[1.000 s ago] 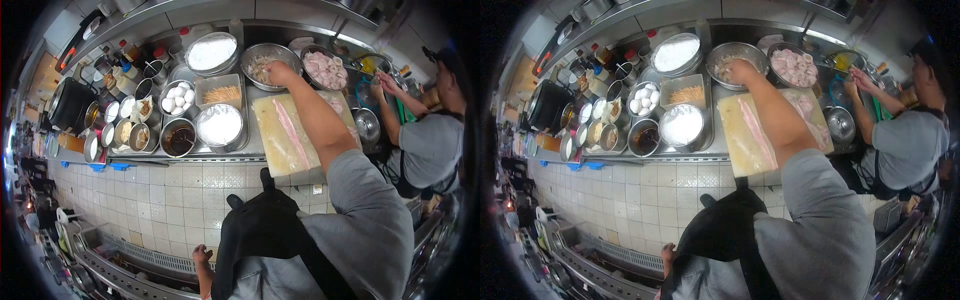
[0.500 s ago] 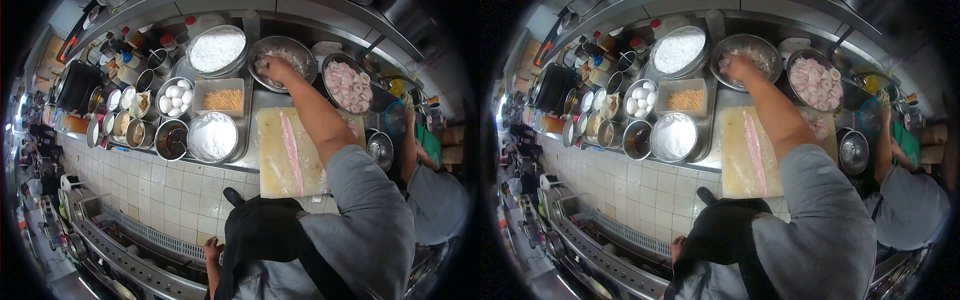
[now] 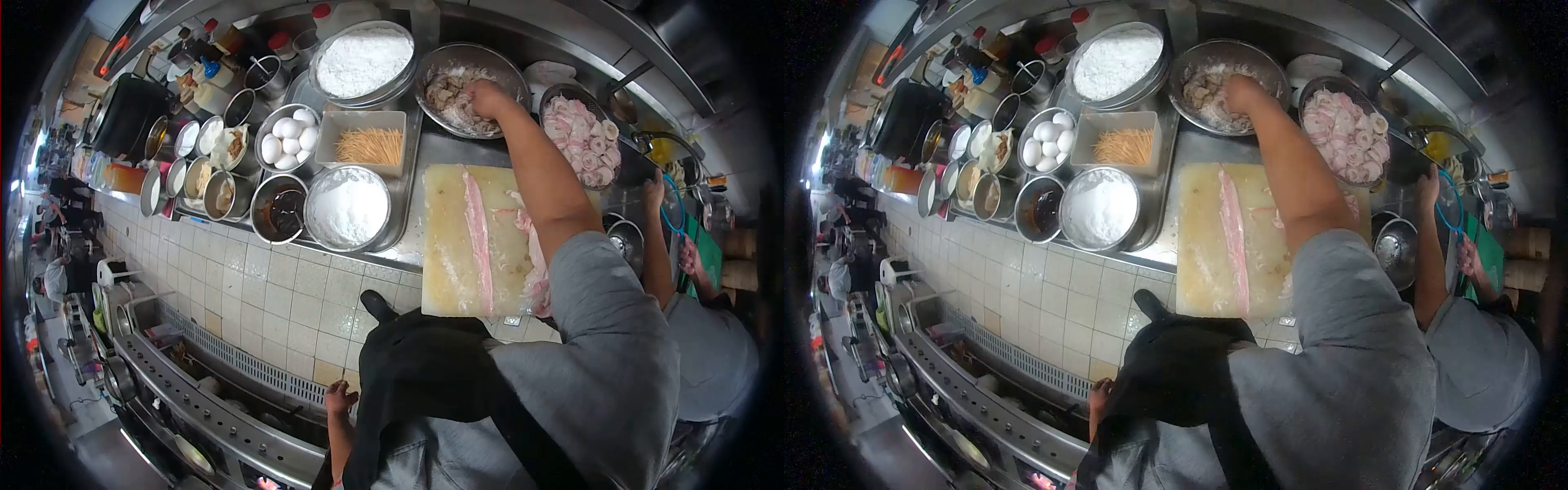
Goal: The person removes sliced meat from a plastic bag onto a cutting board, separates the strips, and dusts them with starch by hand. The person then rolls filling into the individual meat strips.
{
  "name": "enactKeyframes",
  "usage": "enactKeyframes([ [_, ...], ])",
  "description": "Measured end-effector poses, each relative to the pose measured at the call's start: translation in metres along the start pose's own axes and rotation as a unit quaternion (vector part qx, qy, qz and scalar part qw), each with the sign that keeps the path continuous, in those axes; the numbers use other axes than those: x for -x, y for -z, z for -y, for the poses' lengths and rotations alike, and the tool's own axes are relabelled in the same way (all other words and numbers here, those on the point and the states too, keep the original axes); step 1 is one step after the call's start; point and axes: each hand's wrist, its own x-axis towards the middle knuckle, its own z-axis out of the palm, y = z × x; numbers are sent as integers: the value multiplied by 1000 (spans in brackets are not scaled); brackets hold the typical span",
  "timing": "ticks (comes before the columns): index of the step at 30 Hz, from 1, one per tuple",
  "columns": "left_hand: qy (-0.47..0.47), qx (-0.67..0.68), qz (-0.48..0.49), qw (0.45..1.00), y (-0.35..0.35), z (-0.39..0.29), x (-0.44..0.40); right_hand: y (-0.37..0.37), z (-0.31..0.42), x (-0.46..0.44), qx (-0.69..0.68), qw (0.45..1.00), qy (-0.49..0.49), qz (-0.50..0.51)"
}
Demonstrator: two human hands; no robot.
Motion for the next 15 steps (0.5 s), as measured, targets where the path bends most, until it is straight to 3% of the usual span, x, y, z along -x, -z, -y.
enactKeyframes([
  [1, 125, 143, -9, 982, 0, -29, 5, 2, 3, 0, 56, 998, 13, 7],
  [2, 111, 176, 6, 978, 1, -25, 5, 16, 19, 15, 27, 998, -52, -10],
  [5, 199, 222, -33, 954, 3, -61, 6, 43, 53, 43, -27, 999, -3, -46],
  [6, 206, 236, -35, 949, 4, -79, 11, 47, 70, 52, -118, 991, 36, -42],
  [8, -18, 55, -21, 998, -1, 12, -13, 52, 125, 84, -237, 960, 148, -21],
  [9, -126, -31, -43, 991, -4, 52, -25, 52, 157, 105, -264, 939, 222, -7],
  [10, -129, -32, -42, 990, -2, 28, -20, 40, 182, 117, -269, 921, 273, 67],
  [11, 25, 74, -27, 997, -1, -21, -8, 19, 206, 129, -301, 897, 306, 102],
  [12, 177, 177, -10, 968, 0, -59, -1, 17, 230, 142, -179, 907, 364, 112],
  [13, 173, 175, -7, 969, 1, -59, -4, -19, 246, 144, -184, 907, 357, 124],
  [15, 174, 231, -3, 957, 1, -53, -7, -44, 276, 157, -30, 919, 375, 119],
])
